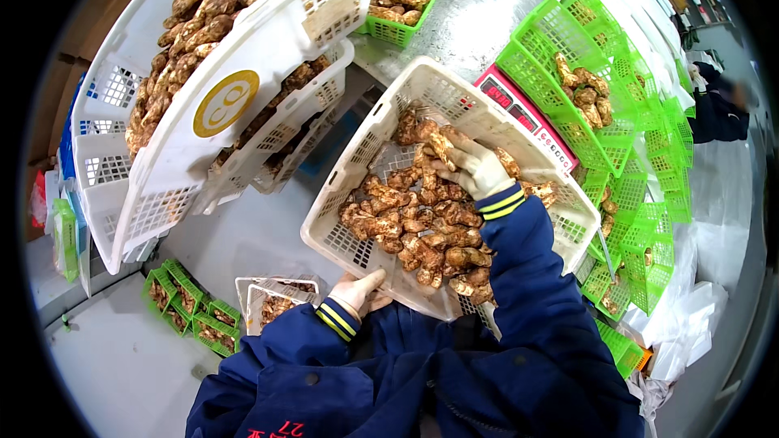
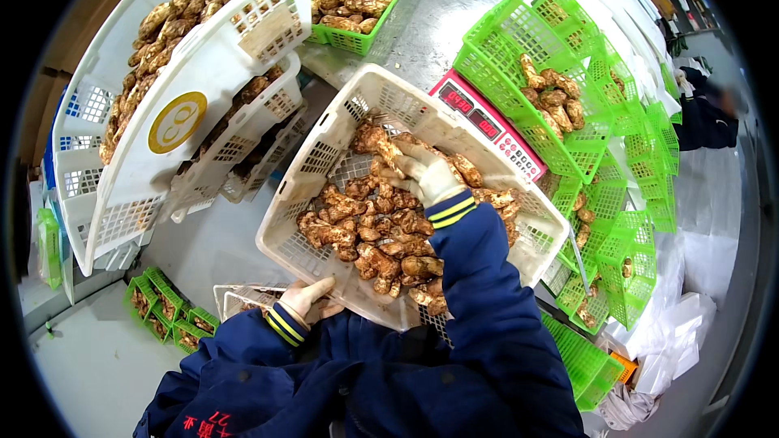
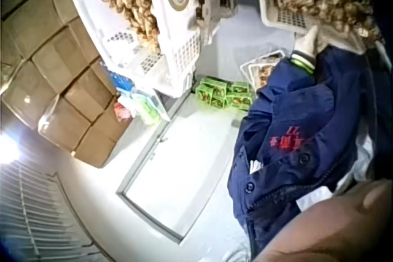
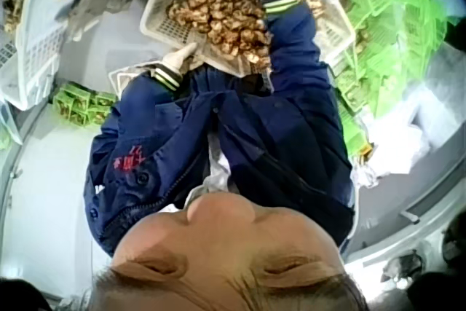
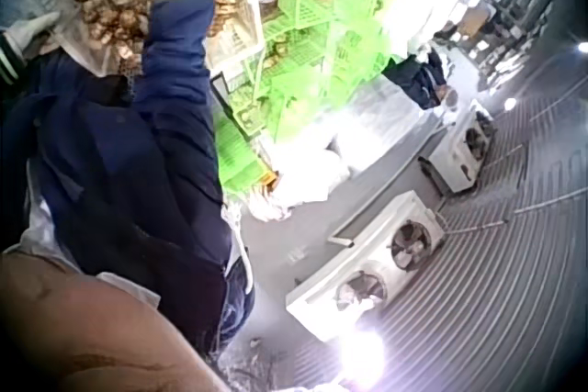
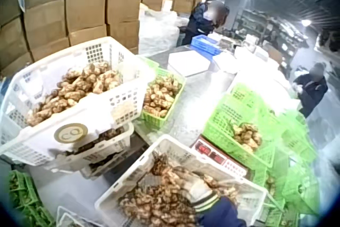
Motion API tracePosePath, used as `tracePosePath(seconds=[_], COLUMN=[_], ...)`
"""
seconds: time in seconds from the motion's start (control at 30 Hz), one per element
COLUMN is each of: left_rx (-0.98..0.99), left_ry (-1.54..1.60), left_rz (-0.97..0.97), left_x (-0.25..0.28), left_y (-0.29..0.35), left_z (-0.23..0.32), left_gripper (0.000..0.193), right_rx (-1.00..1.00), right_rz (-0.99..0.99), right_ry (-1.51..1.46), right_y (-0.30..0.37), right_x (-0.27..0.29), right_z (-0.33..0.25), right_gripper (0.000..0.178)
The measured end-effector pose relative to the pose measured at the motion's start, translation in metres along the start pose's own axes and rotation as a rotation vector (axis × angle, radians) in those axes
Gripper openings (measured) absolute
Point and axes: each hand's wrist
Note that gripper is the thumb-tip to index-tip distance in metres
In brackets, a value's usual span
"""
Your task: The person sorts and weighs roots in a warehouse by picking items from one basket, placing them onto a scale inside another basket, and adjusting the quantity until the desired weight is reached.
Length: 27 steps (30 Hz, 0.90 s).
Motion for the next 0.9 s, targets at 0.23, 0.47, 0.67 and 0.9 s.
tracePosePath(seconds=[0.23,0.47,0.67,0.9], left_rx=[0.021,0.009,-0.003,-0.013], left_ry=[-0.021,0.005,0.033,0.041], left_rz=[0.037,0.022,0.012,-0.044], left_x=[0.0,-0.002,-0.003,0.002], left_y=[-0.002,0.0,0.001,-0.002], left_z=[0.002,0.003,0.003,0.0], left_gripper=[0.035,0.034,0.033,0.035], right_rx=[0.061,-0.071,-0.053,0.403], right_rz=[-0.136,-0.149,-0.155,-0.292], right_ry=[-0.395,0.229,0.392,1.598], right_y=[0.033,0.055,0.066,0.064], right_x=[0.011,-0.021,-0.03,-0.035], right_z=[0.007,0.014,0.066,0.032], right_gripper=[0.056,0.043,0.049,0.061])
Point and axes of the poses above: each hand's wrist, its own y-axis away from the middle knuckle, its own x-axis out of the back of the hand, z = x × y, and after that the axes turned 12 degrees about x, right-handed
